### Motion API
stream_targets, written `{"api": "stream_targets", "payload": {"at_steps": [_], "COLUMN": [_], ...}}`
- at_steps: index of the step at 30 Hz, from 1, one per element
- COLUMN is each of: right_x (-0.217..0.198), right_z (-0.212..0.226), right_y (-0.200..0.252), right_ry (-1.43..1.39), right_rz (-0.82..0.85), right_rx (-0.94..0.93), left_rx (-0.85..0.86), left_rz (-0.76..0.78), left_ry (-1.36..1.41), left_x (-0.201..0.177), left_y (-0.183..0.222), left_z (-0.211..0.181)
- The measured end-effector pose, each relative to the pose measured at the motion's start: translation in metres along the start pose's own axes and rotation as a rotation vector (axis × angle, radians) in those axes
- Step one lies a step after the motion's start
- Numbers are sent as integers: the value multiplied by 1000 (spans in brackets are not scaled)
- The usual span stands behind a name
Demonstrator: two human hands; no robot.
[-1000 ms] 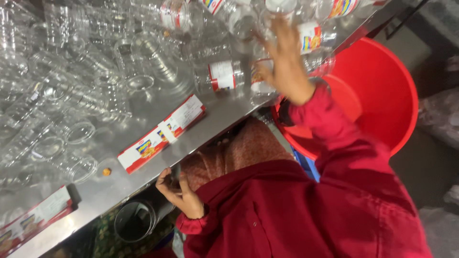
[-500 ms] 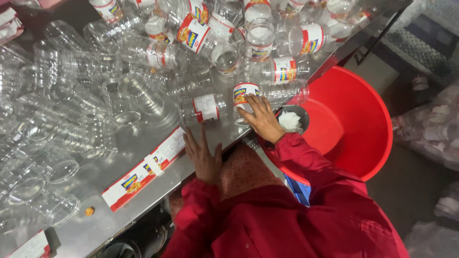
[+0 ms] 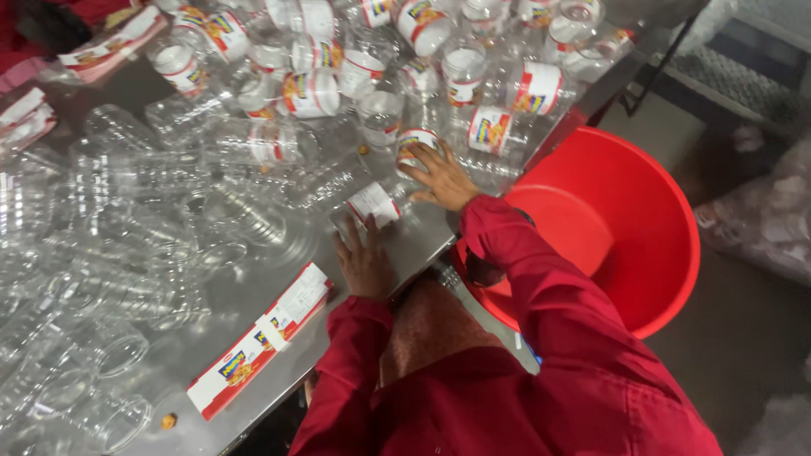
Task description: The person applies adhesive labels to clear plastic bottles. They peel a label from a backing sheet, wrap it around the center of a bottle, and place the finished bottle into a red bucket.
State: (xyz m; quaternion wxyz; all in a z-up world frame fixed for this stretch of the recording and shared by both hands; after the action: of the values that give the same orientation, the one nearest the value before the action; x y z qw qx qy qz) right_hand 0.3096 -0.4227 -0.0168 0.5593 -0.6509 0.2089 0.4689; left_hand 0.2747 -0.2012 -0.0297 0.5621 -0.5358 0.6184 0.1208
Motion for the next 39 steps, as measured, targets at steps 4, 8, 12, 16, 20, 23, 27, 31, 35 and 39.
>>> {"api": "stream_targets", "payload": {"at_steps": [4, 8, 12, 16, 20, 23, 27, 31, 35, 39], "right_x": [-19, -55, -59, -49, -97, -121, -99, -23, 40, 82], "right_z": [-6, -21, -52, -61, -48, -41, -8, 83, 160, 202], "right_y": [-2, 33, 71, 86, 91, 109, 103, 61, 1, -61], "right_ry": [-157, -54, 326, 310, 182, -293, -723, -1165, -1130, -1091], "right_rz": [-24, -99, 79, 79, -300, -631, -770, -574, -309, -223], "right_rx": [87, 421, 543, 493, 410, 559, 582, 549, 506, 360], "left_rx": [-48, -74, -16, 49, -40, -188, -317, -320, -312, -279], "left_rz": [46, 69, -21, -111, -158, -127, -90, 113, 147, 158], "left_ry": [10, 5, -9, 197, 200, 146, 12, -58, -15, 22], "left_x": [10, 13, 12, -12, -35, -45, -60, -51, -56, -64], "left_y": [-6, -16, -26, -26, 9, 46, 80, 93, 108, 127], "left_z": [4, 5, 4, 12, 33, 72, 131, 174, 170, 159]}}
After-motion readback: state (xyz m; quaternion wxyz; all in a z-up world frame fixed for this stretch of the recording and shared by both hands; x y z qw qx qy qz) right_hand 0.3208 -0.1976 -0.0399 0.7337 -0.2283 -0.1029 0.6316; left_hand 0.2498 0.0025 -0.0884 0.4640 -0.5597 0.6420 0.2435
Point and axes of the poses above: each hand's wrist, its own y-axis away from the middle knuckle, its own x-axis out of the palm, z = x × y, the point moved 8 cm from there along -y, towards the middle knuckle
